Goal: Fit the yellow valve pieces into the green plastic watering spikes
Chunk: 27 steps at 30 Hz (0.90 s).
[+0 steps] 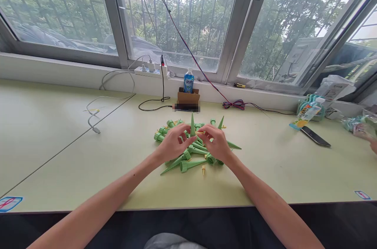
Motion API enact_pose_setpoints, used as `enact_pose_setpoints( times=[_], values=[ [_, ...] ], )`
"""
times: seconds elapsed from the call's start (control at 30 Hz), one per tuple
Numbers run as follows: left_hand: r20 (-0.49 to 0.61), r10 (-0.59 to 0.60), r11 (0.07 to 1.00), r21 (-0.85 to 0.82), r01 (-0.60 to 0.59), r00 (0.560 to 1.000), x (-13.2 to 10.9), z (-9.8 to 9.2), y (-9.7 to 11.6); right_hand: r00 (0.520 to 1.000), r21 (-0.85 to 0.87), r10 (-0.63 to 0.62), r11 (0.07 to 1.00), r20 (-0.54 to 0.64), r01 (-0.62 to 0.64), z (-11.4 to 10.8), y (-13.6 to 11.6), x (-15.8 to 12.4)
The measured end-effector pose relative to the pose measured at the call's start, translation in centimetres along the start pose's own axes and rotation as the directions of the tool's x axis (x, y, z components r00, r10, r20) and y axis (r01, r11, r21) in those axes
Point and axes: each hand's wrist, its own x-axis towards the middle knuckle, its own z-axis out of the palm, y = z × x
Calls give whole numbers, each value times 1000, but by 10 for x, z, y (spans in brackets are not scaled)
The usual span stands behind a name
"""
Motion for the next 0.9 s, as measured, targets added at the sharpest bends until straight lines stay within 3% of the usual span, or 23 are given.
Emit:
enact_pose_setpoints(
  times=[0.27,0.67,0.9],
  values=[
    [-20,112,993,32,-112,993,-1,0,2,1000,7,20,1000,-16,-20,1,-1,0],
    [-58,186,981,66,-183,981,-1,0,0,999,3,31,1000,-30,-31,1,-2,0],
    [-103,254,963,117,-241,962,-1,2,-7,984,179,171,968,47,-177,2,-3,-1]
  ],
)
